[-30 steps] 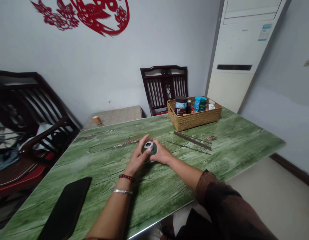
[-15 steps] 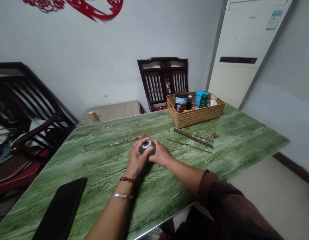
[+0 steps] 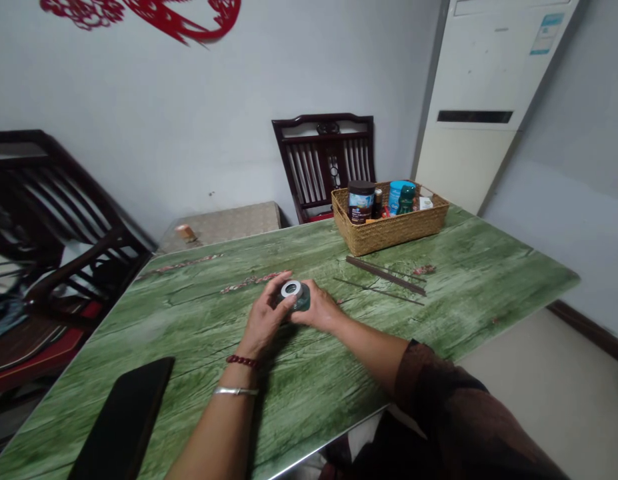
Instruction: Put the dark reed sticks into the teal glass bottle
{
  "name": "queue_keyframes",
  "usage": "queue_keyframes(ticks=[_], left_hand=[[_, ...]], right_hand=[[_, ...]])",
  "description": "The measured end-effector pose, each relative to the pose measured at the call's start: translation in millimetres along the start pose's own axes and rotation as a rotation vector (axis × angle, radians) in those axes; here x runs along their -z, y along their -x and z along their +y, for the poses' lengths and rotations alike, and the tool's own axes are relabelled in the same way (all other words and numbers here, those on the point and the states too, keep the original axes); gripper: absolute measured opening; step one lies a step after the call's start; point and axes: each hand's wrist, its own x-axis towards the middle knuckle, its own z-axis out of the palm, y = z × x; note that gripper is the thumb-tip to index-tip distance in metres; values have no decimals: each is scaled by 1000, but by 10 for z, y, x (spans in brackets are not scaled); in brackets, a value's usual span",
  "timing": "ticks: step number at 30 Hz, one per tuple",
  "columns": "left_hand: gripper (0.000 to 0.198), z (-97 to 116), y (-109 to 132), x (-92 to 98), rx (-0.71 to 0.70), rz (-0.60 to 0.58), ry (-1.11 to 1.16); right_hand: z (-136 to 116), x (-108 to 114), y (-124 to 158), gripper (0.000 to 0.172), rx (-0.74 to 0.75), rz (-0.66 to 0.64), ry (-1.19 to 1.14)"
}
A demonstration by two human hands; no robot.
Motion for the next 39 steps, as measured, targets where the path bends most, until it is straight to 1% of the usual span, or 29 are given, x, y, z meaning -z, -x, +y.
queue_keyframes(ticks=[2, 4, 7, 9, 10, 12, 14, 16, 17, 19, 20, 22, 24, 26, 28, 32, 34, 36, 37, 38, 39], left_hand=[[66, 13, -2, -6, -13, 37, -27], [71, 31, 11, 3, -26, 16, -7], [61, 35, 33, 18, -18, -62, 37], [53, 22, 28, 1, -7, -65, 6], [51, 14, 18, -17, -16, -38, -20], [50, 4, -18, -59, -68, 69, -29], [52, 1, -61, -71, -122, 188, 40], [55, 1, -98, -15, -138, 289, 95], [56, -1, -109, 41, -126, 332, 71], [55, -9, -116, 194, -77, 389, -91], [54, -17, -112, 277, -50, 396, -205], [48, -40, -94, 429, -16, 368, -430], [41, -76, -71, 539, -19, 328, -627], [38, -122, -44, 609, -13, 312, -812], [37, -164, -13, 655, 30, 306, -958], [39, -164, 64, 713, 125, 311, -1103], [46, -117, 86, 713, 134, 352, -1122], [51, -68, 79, 674, 100, 416, -1062], [52, -52, 63, 635, 63, 431, -976], [52, -45, 43, 584, 18, 418, -847], [54, -48, 21, 520, -26, 369, -686]], right_hand=[[2, 4, 0, 71, -8, -11, 2], [0, 8, -2, 71, -22, -19, 8], [-11, 10, -3, 71, -33, -14, 14], [-18, 10, -1, 72, -34, -10, 16], [-21, 11, 0, 72, -29, -8, 13], [-26, 14, 5, 72, -14, -8, 4], [-31, 20, 12, 73, -12, -11, 8], [-33, 25, 20, 76, -16, -11, 23], [-32, 25, 23, 77, -18, -9, 31], [-24, 22, 27, 79, -15, -6, 41], [-17, 18, 27, 79, -13, -4, 44], [-2, 8, 24, 78, -14, 3, 48], [10, 0, 19, 78, -15, 4, 46], [17, -3, 15, 78, -14, -1, 40], [21, 0, 13, 79, -12, -7, 36], [31, 12, 13, 79, -3, -8, 34], [39, 15, 14, 78, 0, -7, 27], [44, 14, 15, 79, 0, -6, 19], [45, 11, 16, 79, 0, -7, 14], [42, 9, 17, 79, 1, -8, 10], [36, 8, 18, 79, 3, -12, 4]])
